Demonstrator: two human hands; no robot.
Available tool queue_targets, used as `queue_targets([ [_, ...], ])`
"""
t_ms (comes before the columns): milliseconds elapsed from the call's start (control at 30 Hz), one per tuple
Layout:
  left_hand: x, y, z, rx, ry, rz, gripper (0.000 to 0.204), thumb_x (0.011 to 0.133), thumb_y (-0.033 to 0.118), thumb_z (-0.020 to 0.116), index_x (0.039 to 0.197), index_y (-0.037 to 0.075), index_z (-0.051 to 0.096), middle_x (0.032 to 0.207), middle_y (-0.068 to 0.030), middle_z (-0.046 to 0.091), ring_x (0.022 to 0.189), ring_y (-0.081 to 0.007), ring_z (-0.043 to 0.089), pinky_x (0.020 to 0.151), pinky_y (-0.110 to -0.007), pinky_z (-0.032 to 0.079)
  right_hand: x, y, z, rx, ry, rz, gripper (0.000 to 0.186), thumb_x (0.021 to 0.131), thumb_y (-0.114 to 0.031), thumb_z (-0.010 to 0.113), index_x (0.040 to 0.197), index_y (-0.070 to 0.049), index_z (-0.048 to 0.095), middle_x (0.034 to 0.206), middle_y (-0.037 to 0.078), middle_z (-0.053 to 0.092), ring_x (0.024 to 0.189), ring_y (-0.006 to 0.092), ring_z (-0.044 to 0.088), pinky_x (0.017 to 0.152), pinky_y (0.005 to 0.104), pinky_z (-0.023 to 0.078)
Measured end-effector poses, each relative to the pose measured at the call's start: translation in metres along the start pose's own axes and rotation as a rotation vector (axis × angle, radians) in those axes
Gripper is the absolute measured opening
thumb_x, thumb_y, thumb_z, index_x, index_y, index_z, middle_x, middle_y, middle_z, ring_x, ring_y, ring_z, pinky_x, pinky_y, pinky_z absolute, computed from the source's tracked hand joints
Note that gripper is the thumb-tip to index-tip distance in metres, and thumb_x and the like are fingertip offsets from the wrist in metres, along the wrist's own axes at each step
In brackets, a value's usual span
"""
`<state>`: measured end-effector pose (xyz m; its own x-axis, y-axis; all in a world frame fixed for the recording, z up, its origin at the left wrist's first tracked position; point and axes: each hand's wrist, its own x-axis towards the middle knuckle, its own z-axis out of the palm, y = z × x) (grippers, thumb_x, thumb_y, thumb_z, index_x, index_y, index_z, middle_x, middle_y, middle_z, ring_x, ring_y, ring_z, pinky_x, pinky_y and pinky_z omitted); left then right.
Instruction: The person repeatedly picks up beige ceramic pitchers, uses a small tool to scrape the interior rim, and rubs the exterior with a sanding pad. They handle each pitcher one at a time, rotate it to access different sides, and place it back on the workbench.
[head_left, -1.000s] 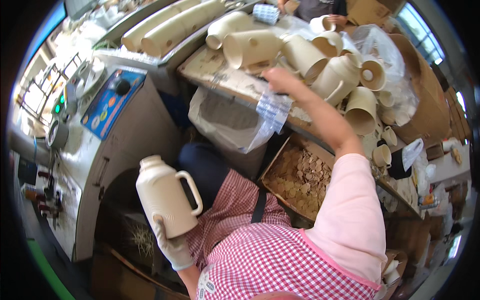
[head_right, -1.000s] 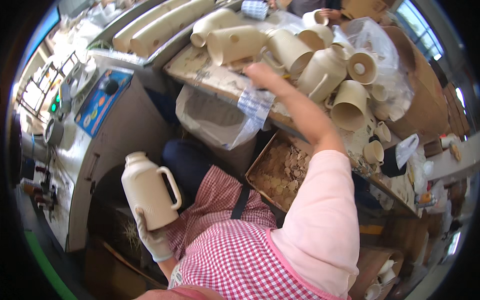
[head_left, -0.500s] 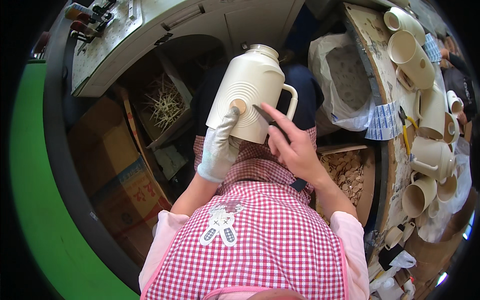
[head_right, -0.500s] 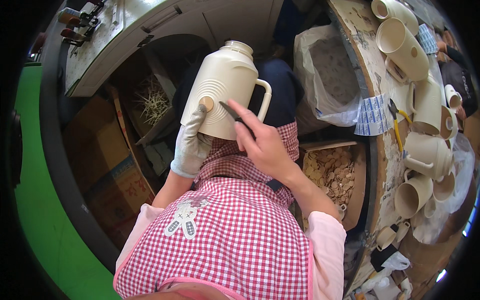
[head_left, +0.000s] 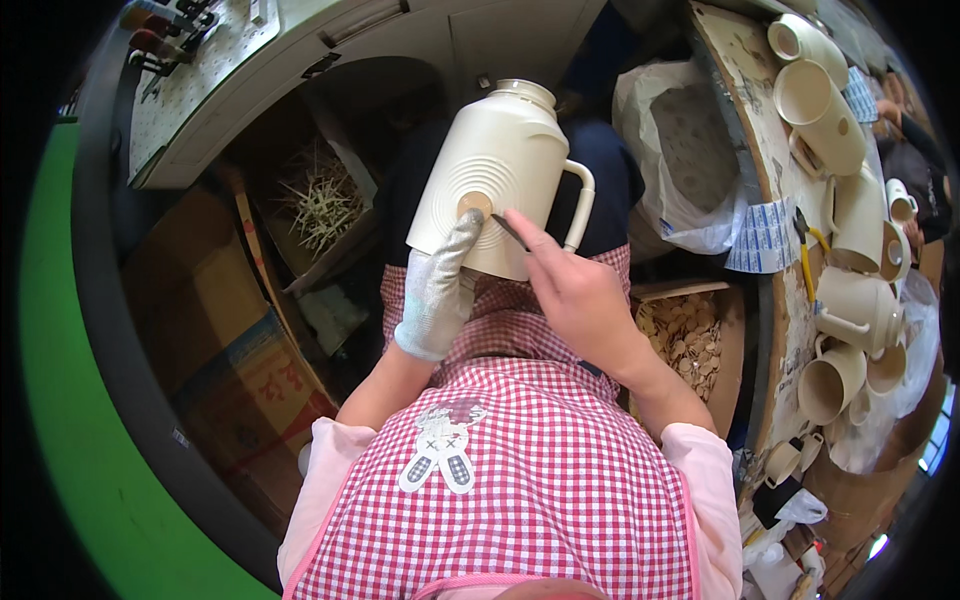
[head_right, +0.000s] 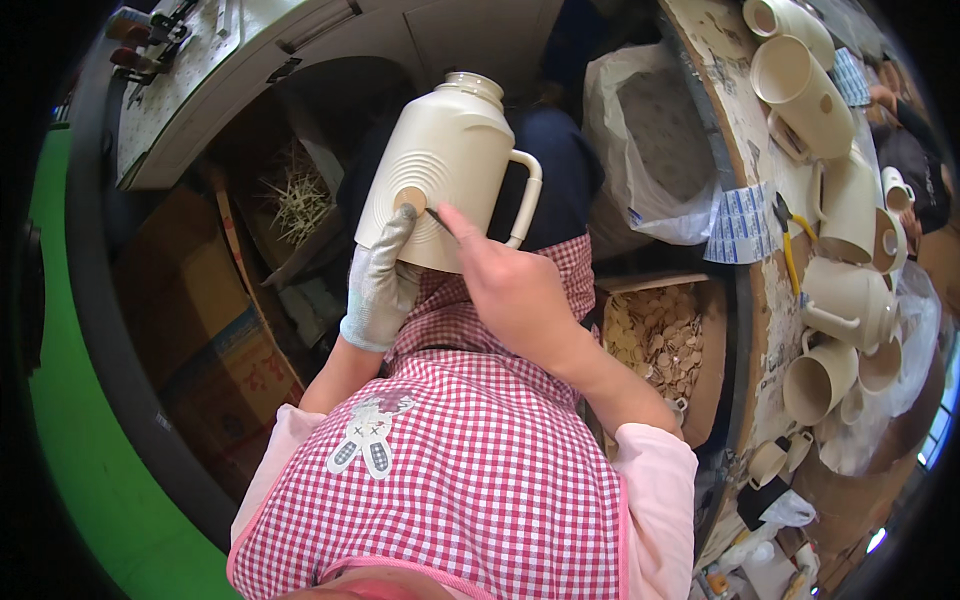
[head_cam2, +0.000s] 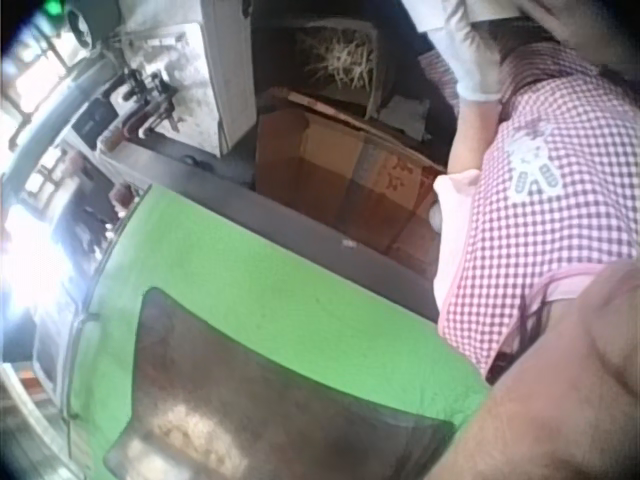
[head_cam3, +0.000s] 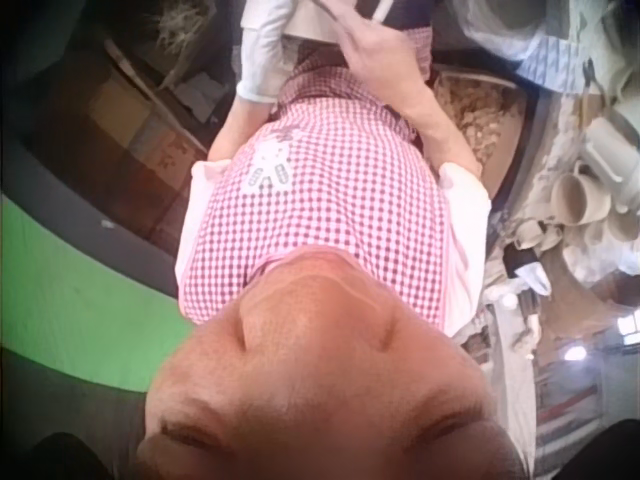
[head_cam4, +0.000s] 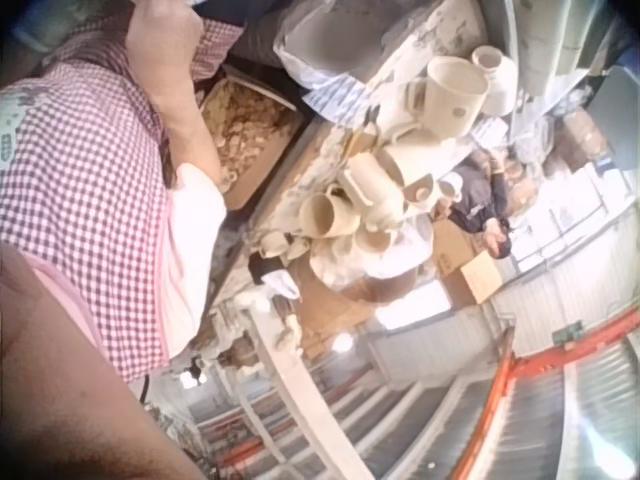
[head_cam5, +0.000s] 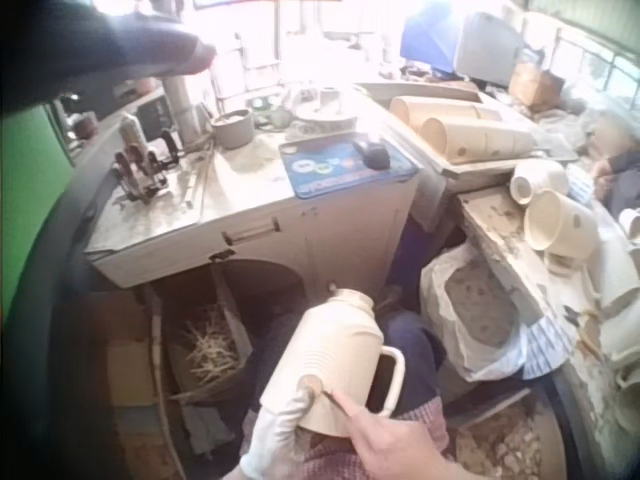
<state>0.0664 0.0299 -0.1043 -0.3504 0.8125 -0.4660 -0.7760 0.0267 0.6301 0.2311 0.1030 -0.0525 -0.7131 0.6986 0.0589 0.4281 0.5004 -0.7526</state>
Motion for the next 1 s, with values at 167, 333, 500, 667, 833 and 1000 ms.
queue_targets([
  [167,0.007,0.000,-0.006,0.200,0.036,0.022,0.043,0.108,0.014,0.056,0.147,-0.003,0.053,0.146,-0.0126,0.057,0.129,-0.0219,0.058,0.111,-0.038,0.048,0.000,0.007,0.001,-0.154,-0.028,-0.054,0.061,0.094,-0.010,0.061,0.154,-0.010,0.049,0.079,0.017,0.070,0.067,0.0329,0.072,0.061,0.0437,0.058],
  [333,0.007,0.002,0.021,0.316,-0.107,0.336,0.042,0.104,0.015,0.064,0.138,-0.009,0.057,0.128,-0.0141,0.067,0.110,-0.0220,0.067,0.097,-0.035,0.055,-0.002,0.022,-0.027,0.562,0.182,0.121,0.050,0.110,-0.015,0.047,0.160,-0.016,0.041,0.072,0.006,0.060,0.061,0.0117,0.057,0.060,0.0301,0.051],
  [500,0.005,0.010,0.028,0.464,-0.062,0.330,0.044,0.106,0.024,0.057,0.139,-0.006,0.058,0.132,-0.0146,0.065,0.117,-0.0212,0.066,0.101,-0.038,0.055,-0.015,0.012,-0.099,0.786,0.633,0.056,0.048,0.112,-0.013,0.045,0.159,-0.012,0.039,0.077,0.000,0.058,0.057,0.0049,0.051,0.052,0.0201,0.043],
  [667,-0.014,0.018,0.027,0.369,-0.193,0.205,0.049,0.106,0.029,0.057,0.141,-0.005,0.055,0.132,-0.0135,0.065,0.118,-0.0222,0.065,0.102,-0.038,0.053,-0.036,0.031,-0.140,0.810,0.717,-0.014,0.045,0.110,-0.014,0.053,0.155,-0.010,0.047,0.071,-0.003,0.048,0.058,0.0020,0.045,0.050,0.0176,0.036],
  [833,-0.043,0.023,0.027,0.429,-0.161,0.174,0.043,0.105,0.018,0.060,0.139,-0.007,0.056,0.134,-0.0150,0.064,0.117,-0.0238,0.066,0.101,-0.039,0.053,-0.013,0.010,-0.060,0.515,0.068,0.098,0.038,0.109,-0.015,0.055,0.147,-0.011,0.060,0.084,0.000,0.057,0.070,0.0072,0.050,0.063,0.0231,0.042],
  [1000,-0.043,0.024,0.037,0.324,-0.085,0.036,0.047,0.103,0.017,0.064,0.143,-0.005,0.052,0.131,-0.0156,0.066,0.116,-0.0235,0.068,0.095,-0.038,0.059,-0.004,0.000,-0.037,0.375,-0.100,0.080,0.040,0.106,-0.011,0.057,0.146,-0.011,0.061,0.125,0.019,0.073,0.103,0.0267,0.076,0.089,0.0348,0.059],
])
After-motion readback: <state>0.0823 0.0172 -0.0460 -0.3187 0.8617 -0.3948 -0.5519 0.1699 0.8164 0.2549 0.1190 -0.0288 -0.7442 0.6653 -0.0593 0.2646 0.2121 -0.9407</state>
